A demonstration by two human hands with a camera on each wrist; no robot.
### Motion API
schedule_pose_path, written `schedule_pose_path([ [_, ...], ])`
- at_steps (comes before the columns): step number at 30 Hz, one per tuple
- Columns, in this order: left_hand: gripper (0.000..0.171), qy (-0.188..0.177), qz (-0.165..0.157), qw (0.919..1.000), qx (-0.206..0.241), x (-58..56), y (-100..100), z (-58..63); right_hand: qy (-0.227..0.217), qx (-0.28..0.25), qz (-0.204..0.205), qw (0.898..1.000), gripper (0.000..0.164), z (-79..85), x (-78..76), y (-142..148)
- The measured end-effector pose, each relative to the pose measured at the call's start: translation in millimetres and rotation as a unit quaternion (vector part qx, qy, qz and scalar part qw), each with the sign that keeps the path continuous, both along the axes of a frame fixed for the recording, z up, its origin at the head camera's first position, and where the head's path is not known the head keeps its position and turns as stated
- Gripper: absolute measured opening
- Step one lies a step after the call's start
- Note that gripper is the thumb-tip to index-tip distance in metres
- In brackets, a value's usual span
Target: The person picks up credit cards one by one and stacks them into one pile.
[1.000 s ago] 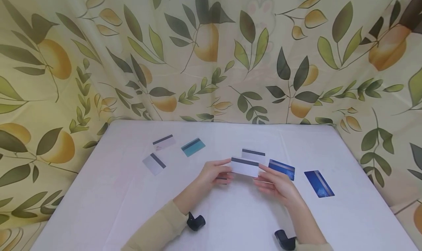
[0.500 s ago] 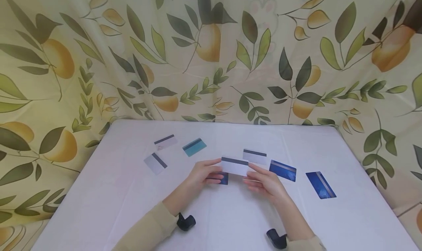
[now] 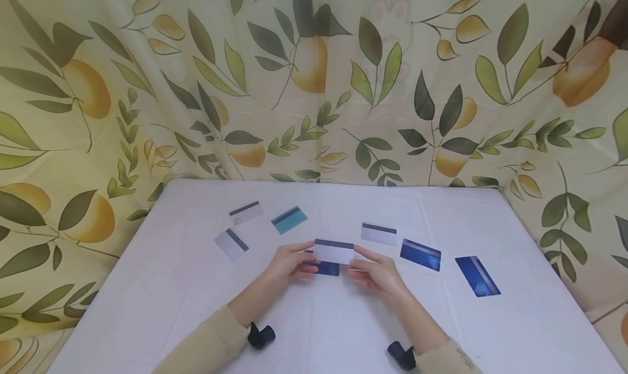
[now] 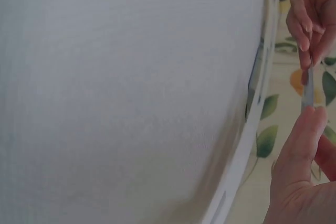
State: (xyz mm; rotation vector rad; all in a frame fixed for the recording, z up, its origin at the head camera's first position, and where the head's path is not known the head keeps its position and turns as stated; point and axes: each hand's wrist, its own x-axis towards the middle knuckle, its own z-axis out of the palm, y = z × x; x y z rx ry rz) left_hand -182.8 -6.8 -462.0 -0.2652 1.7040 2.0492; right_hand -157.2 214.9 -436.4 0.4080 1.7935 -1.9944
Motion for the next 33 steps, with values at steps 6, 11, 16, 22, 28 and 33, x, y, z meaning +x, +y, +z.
schedule_pose_path([
  [6,0.039,-0.005,0.002,0.9998,-0.020,0.2,-7.8,-3.5,-0.003,0.010,-0.005,1.000,0.060,-5.1,-1.7,-8.7],
  [11,0.040,-0.005,-0.003,0.9995,-0.032,0.5,-12.9,-4.4,-0.006,0.008,-0.003,1.000,0.058,-8.3,-1.7,-15.1],
  [16,0.039,-0.009,-0.003,0.9992,-0.039,-0.3,-17.2,-7.7,-0.014,0.010,0.007,1.000,0.057,-10.8,-2.5,-20.9],
  [22,0.040,-0.020,-0.005,0.9985,-0.050,-0.8,-19.9,-12.5,-0.014,0.029,0.017,0.999,0.058,-13.2,-3.6,-26.6],
  [28,0.040,-0.026,-0.013,0.9979,-0.057,-1.1,-20.1,-12.9,-0.013,0.048,0.017,0.999,0.054,-16.1,-3.6,-28.3],
  [33,0.039,-0.018,-0.022,0.9973,-0.067,-0.8,-20.3,-12.9,-0.014,0.065,0.021,0.998,0.050,-18.8,-4.1,-28.7],
])
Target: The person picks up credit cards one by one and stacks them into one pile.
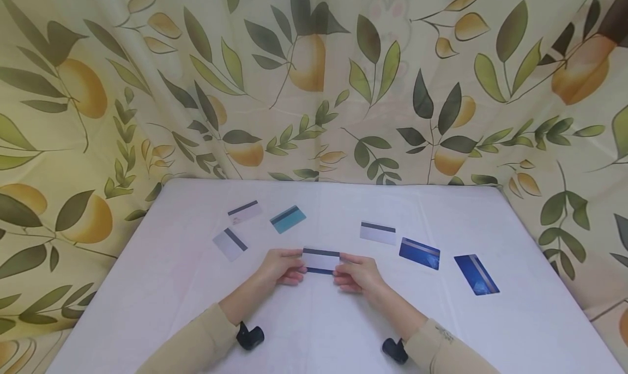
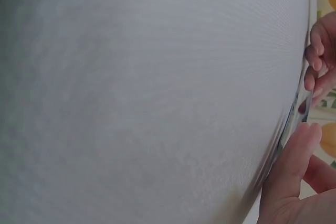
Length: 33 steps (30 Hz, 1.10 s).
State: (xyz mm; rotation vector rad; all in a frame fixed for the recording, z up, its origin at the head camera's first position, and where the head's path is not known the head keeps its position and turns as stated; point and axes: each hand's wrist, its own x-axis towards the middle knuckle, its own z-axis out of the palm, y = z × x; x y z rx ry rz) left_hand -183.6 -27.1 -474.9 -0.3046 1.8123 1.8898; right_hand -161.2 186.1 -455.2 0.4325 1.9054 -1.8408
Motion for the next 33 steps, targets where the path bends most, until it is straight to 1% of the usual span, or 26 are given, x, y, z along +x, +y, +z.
schedule_pose_path([
  [4,0.038,0.005,-0.005,0.9999,-0.008,-0.3,0.2,-1.1,0.001,0.008,0.001,1.000,0.049,-1.4,-0.7,-0.7],
  [11,0.040,0.012,-0.004,0.9997,-0.021,0.3,0.6,-2.1,0.001,0.015,-0.003,1.000,0.050,-3.4,-1.7,-1.9],
  [20,0.039,0.026,-0.005,0.9986,-0.047,0.6,1.4,-3.7,0.012,0.035,0.011,0.999,0.050,-4.4,-1.8,-2.2],
  [24,0.040,0.033,-0.007,0.9983,-0.047,0.9,2.1,-4.8,0.017,0.046,0.014,0.999,0.050,-3.5,-1.8,-2.8],
  [33,0.039,0.044,-0.006,0.9977,-0.052,1.5,2.5,-2.6,0.027,0.063,0.021,0.997,0.051,-4.9,-3.5,-3.2],
])
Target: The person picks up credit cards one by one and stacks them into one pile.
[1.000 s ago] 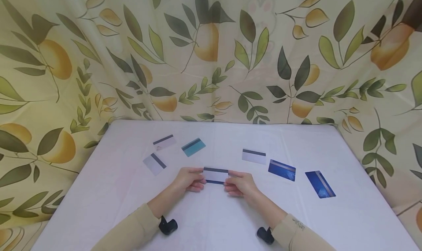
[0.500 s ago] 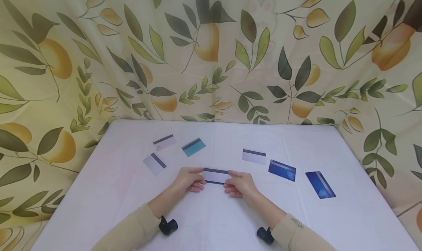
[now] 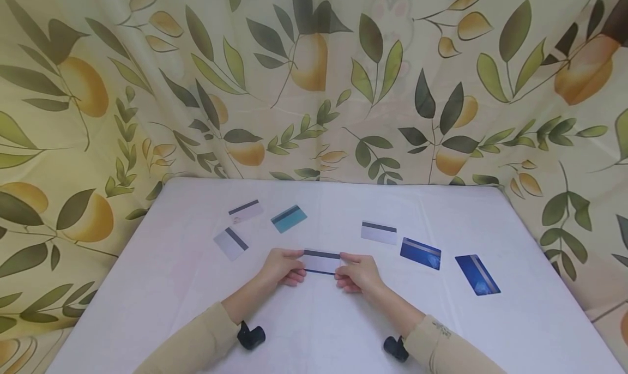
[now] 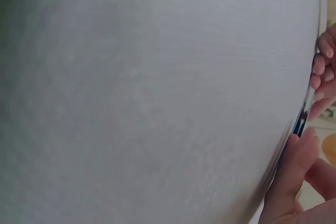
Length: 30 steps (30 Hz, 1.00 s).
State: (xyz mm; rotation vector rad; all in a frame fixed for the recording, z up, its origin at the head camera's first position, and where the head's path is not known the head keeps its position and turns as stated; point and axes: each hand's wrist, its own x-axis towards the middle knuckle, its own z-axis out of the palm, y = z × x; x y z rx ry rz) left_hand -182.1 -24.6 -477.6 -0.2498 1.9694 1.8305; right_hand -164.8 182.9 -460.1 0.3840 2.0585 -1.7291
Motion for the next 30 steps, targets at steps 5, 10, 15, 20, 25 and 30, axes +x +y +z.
schedule_pose_path([
  [5,0.038,0.002,0.004,1.0000,-0.009,-0.6,-0.1,-0.9,0.005,0.014,0.001,1.000,0.050,-1.1,-1.9,-0.3],
  [10,0.036,0.005,0.009,0.9998,-0.019,-0.7,0.0,-1.5,0.011,0.029,0.005,1.000,0.048,-1.9,-2.5,-0.8],
  [15,0.036,0.007,0.011,0.9997,-0.020,-2.1,0.4,-2.6,0.019,0.031,0.008,0.999,0.049,-1.5,-2.1,-0.8],
  [20,0.035,0.007,0.013,0.9996,-0.022,-2.3,1.1,-2.8,0.021,0.032,0.007,0.999,0.050,-1.6,-2.3,-1.3],
  [25,0.034,0.015,0.017,0.9992,-0.031,-1.7,1.9,-2.9,0.020,0.054,0.001,0.998,0.049,-2.6,-3.1,-2.9],
  [30,0.033,0.031,0.018,0.9986,-0.039,-0.7,2.8,-3.7,0.024,0.066,-0.002,0.998,0.049,-3.5,-2.8,-3.6],
])
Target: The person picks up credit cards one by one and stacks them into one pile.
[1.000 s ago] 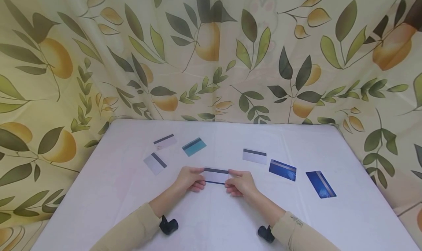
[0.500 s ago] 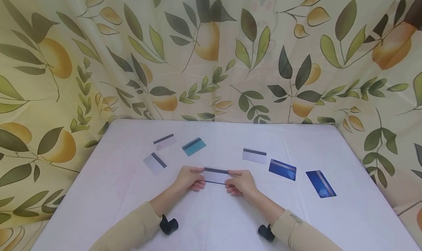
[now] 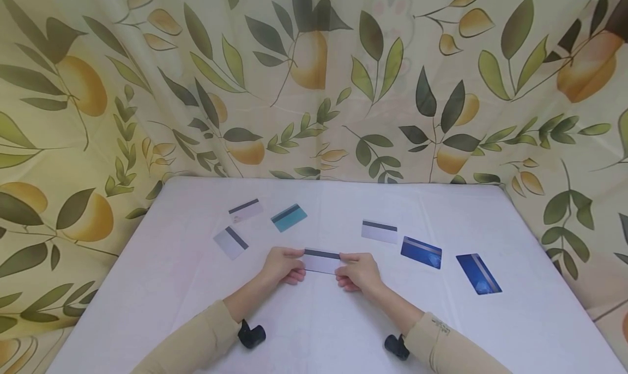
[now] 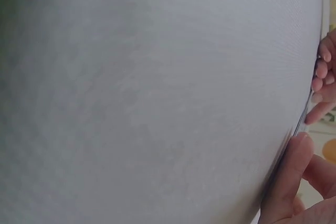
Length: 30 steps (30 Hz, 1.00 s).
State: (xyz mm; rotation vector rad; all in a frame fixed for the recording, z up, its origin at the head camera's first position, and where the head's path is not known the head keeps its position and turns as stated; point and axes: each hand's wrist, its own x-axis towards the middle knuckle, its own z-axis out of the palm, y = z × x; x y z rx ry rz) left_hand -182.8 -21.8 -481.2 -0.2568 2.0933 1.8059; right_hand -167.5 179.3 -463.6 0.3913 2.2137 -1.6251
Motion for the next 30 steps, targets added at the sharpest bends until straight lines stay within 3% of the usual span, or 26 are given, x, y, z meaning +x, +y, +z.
schedule_pose_path([
  [14,0.032,0.004,0.011,0.9999,-0.004,-0.2,1.6,-3.9,0.028,0.020,-0.001,0.999,0.050,-3.3,1.4,-1.9],
  [30,0.033,0.005,0.014,0.9998,0.011,-1.1,-1.8,-6.8,0.020,0.021,-0.003,1.000,0.051,-3.3,0.1,-1.7],
])
